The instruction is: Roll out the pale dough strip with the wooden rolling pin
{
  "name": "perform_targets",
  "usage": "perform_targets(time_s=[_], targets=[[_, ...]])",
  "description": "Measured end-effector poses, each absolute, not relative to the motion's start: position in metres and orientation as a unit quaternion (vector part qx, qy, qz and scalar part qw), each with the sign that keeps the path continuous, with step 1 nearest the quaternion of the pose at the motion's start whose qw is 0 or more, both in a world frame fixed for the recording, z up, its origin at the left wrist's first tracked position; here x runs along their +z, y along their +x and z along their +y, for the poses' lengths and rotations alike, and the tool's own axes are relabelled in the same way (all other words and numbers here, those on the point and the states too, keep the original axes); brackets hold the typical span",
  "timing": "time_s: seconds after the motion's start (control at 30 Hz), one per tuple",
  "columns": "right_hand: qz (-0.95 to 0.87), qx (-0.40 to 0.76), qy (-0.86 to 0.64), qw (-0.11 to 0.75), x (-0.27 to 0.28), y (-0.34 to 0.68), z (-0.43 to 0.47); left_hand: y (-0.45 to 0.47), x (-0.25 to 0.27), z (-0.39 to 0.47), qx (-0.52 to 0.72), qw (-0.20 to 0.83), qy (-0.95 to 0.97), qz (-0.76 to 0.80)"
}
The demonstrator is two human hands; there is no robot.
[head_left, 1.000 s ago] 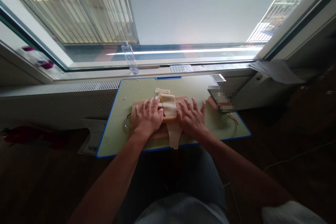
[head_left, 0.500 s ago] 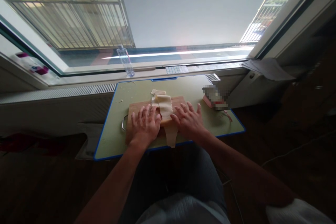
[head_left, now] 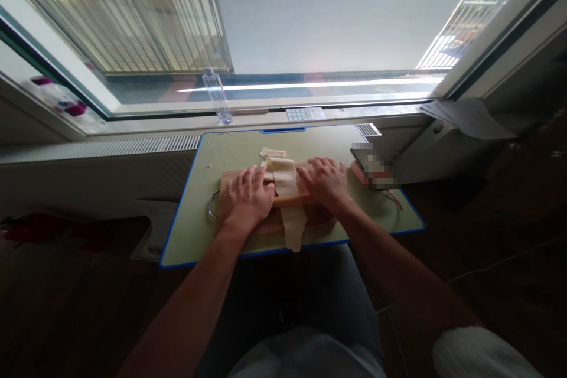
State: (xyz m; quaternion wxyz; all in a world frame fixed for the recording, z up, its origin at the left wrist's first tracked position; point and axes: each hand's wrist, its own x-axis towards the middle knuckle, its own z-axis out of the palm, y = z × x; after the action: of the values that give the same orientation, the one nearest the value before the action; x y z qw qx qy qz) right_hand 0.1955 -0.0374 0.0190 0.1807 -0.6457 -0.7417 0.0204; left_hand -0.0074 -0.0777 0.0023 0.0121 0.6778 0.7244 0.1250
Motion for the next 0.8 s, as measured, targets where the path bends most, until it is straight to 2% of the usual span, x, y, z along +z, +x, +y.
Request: perform_targets(time_s=[0.23, 0.5, 0.8], targets=[[-0.748, -0.002, -0.644, 0.160, 0.016, 0.195, -0.035, -0.012, 0.011, -0.039, 0.093, 0.048, 0.663, 0.741], [-0.739, 0.108, -0.663, 0.046, 0.017, 0.197, 0.006, -0.012, 0.018, -0.011, 0.110, 0.038, 0.661, 0.741], [-0.743, 0.095, -0.660, 0.058, 0.018, 0.196, 0.009, -0.012, 0.015, -0.005, 0.120, 0.032, 0.682, 0.720]])
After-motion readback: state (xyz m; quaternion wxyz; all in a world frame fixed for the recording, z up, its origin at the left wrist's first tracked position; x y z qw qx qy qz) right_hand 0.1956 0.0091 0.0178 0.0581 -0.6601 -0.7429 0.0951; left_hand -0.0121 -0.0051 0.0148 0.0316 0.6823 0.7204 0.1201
